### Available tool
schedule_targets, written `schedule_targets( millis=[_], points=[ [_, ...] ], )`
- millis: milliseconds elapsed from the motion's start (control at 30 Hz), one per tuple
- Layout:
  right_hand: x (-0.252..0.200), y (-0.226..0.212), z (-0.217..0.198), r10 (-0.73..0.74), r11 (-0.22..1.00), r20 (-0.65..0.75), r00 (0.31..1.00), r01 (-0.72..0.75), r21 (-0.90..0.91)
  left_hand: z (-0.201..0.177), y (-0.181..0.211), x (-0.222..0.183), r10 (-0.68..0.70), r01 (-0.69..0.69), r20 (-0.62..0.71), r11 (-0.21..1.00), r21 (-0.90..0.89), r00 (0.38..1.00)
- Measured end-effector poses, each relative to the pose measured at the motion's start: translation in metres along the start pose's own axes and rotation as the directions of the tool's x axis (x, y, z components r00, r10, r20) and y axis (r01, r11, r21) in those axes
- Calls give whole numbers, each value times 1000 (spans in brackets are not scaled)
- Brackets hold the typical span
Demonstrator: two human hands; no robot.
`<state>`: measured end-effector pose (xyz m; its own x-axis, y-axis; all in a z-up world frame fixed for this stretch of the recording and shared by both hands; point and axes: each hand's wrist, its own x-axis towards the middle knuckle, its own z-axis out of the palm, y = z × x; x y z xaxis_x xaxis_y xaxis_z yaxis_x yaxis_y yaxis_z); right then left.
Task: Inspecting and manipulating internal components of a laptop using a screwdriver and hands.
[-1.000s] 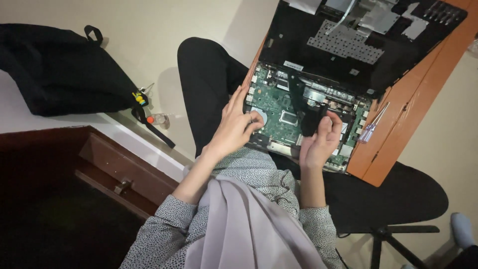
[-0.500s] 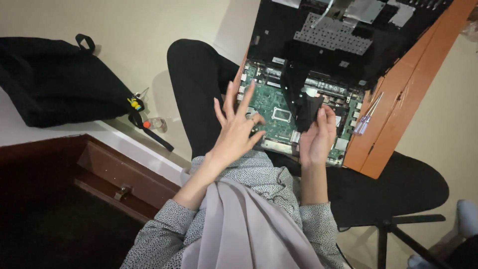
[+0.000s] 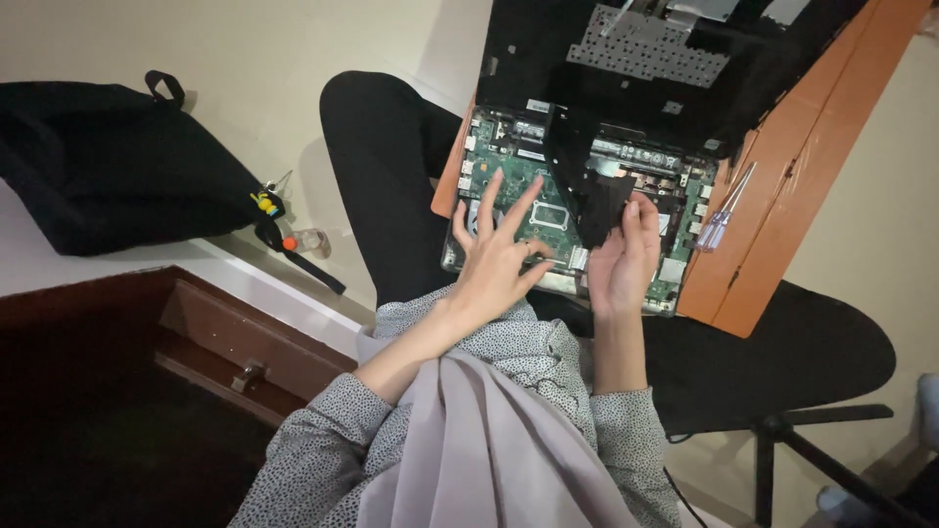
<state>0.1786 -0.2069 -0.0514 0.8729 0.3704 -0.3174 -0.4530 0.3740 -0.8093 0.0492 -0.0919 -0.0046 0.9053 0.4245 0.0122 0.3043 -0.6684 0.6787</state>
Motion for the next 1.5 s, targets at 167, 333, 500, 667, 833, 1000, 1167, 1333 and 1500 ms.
schedule_targets(
  millis=[167, 333, 500, 667, 833, 1000, 1167, 1333, 1500],
  points=[
    [0, -1, 0, -5, 997, 9, 1000, 5, 71, 29, -21, -1, -45, 46, -22, 999, 24, 999],
    [-2, -1, 3, -32, 997, 41, 999, 29, 66, 33, -23, -1, -53, 54, -62, 998, 18, 997],
    [-8, 3, -6, -134, 991, 124, 983, 137, -13, 39, -28, -2, -10, 14, -93, 999, 51, 996],
    [-36, -15, -22, -293, 715, 312, 904, 424, -556, 40, -30, -2, 36, -30, -160, 999, 39, 986],
    [-51, -32, -29, -185, 154, 578, 795, 604, -782, 27, -21, -2, 57, -54, -191, 998, 21, 980],
    [-53, -31, -29, -174, 30, 599, 782, 612, -790, 19, -19, -2, -4, -34, -229, 986, -161, 973],
    [-50, -35, -33, -227, 192, 545, 807, 586, -787, 25, -23, -3, -83, -40, -380, 951, -305, 921],
    [-40, -32, -55, -251, 367, 506, 825, 565, -739, 13, -22, -6, -98, -124, -533, 923, -365, 841],
    [-34, -24, -67, -250, 457, 489, 836, 547, -701, 4, -16, -2, -59, -153, -613, 946, -287, 788]
  ],
)
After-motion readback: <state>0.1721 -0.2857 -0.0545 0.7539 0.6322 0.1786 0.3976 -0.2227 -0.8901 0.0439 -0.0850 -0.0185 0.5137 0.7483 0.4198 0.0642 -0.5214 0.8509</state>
